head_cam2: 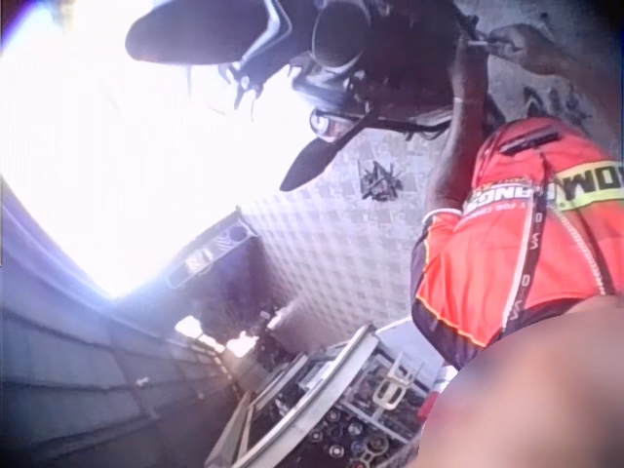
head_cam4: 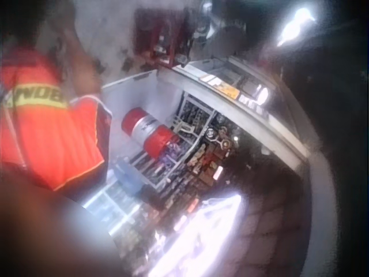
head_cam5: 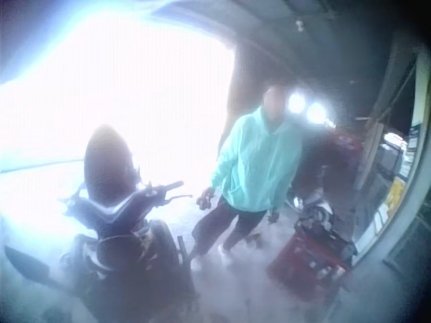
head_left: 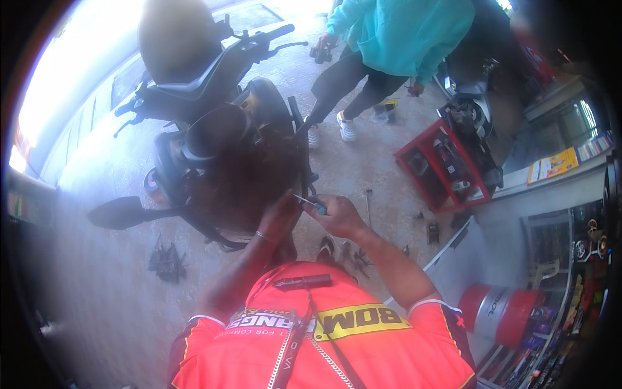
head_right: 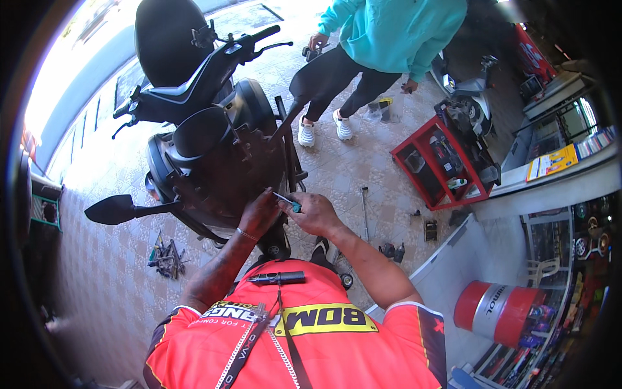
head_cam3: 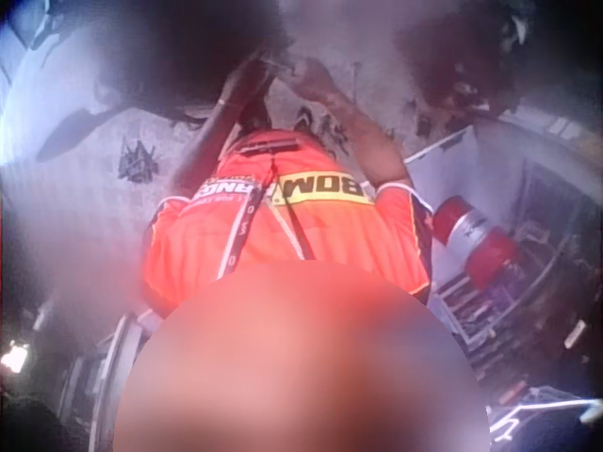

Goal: The person uses a screwdriver to work on the front assembly of a motorcycle, repeatedly inserting and turning the tool near the handlebar area. Another person is present nearby but not directly involved in the repair.

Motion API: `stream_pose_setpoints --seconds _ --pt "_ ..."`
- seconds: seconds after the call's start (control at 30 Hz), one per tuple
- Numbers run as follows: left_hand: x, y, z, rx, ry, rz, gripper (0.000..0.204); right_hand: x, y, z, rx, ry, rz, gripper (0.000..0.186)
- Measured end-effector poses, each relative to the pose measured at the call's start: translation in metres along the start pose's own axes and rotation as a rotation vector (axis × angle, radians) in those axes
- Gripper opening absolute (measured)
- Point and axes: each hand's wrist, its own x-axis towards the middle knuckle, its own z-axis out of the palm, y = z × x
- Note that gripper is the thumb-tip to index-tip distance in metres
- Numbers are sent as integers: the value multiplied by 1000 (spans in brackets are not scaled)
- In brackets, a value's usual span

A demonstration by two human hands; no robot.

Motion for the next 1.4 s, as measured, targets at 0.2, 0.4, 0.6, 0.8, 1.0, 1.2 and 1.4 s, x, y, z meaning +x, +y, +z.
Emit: stream_pose_setpoints --seconds 0.2,0.4,0.6,0.8,1.0,1.2,1.4 --pt "-9 6 37 -146 38 -85 16 -9 18 3 333 95 72 38" --pt "-27 30 52 -254 -79 -39 20 -7 4 -3 85 108 -6 39" --pt "-38 28 -47 -40 109 -100 31 -30 -16 45 209 180 119 36" --pt "-63 22 -108 51 61 -220 38 -82 -6 127 1102 24 383 38" --pt "-159 -2 -117 95 125 -247 33 -155 -3 213 1300 -26 375 39" --pt "-240 -89 -93 153 241 -140 29 -224 56 208 550 -160 114 32" --pt "-347 -195 -82 373 222 -195 42 -325 210 202 54 -396 261 53"
